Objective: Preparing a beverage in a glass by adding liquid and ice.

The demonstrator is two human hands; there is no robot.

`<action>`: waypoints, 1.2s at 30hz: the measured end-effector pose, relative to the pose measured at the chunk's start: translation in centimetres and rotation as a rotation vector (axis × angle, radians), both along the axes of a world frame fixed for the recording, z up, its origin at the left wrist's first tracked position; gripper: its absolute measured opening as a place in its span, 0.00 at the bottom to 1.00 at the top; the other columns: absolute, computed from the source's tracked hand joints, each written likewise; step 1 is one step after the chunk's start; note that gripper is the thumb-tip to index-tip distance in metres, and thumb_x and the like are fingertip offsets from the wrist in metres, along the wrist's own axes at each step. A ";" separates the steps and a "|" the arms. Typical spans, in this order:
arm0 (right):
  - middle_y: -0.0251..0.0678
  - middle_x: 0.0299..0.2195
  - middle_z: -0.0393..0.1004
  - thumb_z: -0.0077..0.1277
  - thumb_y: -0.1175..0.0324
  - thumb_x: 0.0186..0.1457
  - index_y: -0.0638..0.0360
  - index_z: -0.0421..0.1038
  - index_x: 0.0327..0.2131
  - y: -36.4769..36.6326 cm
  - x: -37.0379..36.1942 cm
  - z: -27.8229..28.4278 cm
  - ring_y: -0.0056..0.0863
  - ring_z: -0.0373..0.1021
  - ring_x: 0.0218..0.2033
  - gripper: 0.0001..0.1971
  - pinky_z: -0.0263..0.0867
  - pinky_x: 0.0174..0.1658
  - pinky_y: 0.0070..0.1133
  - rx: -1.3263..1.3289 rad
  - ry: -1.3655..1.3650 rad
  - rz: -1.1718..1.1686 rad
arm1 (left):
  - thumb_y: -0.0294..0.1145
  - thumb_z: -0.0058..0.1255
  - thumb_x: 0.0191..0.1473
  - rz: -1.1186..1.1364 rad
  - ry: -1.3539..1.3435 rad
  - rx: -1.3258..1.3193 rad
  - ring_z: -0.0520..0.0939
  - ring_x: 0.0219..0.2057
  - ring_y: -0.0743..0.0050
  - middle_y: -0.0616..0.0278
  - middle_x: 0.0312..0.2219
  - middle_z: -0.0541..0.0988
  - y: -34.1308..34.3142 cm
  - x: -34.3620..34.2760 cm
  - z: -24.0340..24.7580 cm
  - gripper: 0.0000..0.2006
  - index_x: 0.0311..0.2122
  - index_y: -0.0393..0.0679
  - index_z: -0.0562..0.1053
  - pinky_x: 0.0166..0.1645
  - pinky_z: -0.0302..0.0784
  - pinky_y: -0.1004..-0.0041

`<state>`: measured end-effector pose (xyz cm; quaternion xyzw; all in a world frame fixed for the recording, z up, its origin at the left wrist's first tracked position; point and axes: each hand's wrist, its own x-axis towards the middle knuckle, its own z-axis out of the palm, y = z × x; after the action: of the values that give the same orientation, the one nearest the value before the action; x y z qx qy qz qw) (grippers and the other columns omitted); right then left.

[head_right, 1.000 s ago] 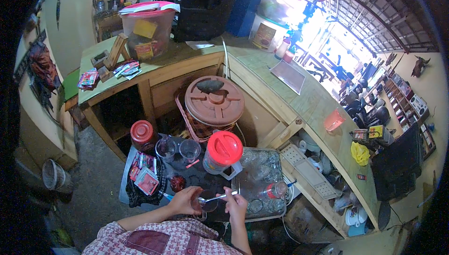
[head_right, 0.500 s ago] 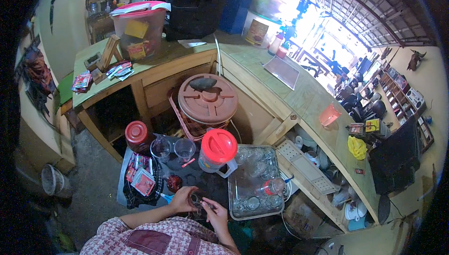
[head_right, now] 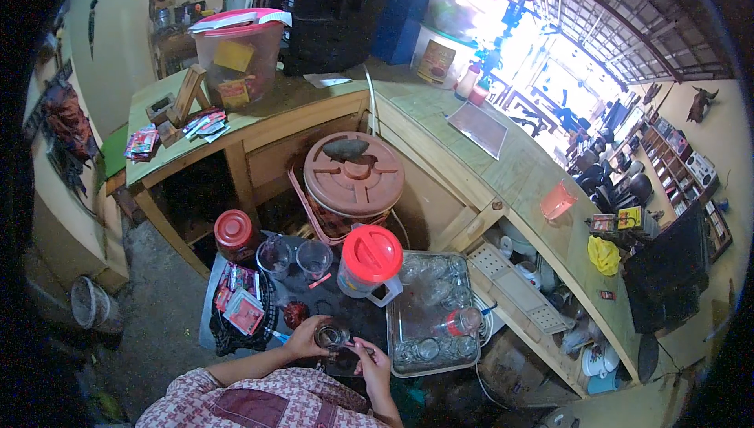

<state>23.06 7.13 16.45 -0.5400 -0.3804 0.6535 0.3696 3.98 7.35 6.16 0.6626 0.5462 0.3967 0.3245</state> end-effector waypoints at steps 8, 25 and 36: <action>0.44 0.33 0.75 0.47 0.65 0.54 0.67 0.69 0.39 2.2 0.7 0.7 0.09 0.58 0.12 0.14 0.55 0.15 0.09 0.086 -0.082 -0.064 | 0.42 0.68 0.26 0.009 -0.039 -0.132 0.69 0.48 0.54 0.51 0.47 0.66 -0.9 -1.5 -0.9 0.49 0.55 0.38 0.55 0.52 0.63 0.65; 0.48 0.29 0.75 0.47 0.63 0.55 0.66 0.68 0.37 3.8 1.1 1.5 0.09 0.54 0.11 0.14 0.53 0.14 0.09 0.069 -0.017 -0.078 | 0.44 0.61 0.34 0.619 0.074 -0.286 0.78 0.20 0.59 0.55 0.16 0.76 -1.3 -4.9 0.8 0.16 0.22 0.39 0.74 0.27 0.72 0.66; 0.46 0.29 0.75 0.45 0.58 0.55 0.61 0.66 0.36 4.5 0.8 1.7 0.11 0.56 0.13 0.15 0.54 0.16 0.11 0.035 0.115 -0.259 | 0.28 0.57 0.35 0.376 -0.013 0.043 0.75 0.31 0.56 0.53 0.27 0.75 -0.6 -5.0 -0.4 0.10 0.26 0.40 0.72 0.36 0.70 0.66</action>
<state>23.88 11.64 18.17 -0.5397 -0.2968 0.6236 0.4814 -1.07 6.72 5.71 0.5530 0.6497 0.4663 0.2336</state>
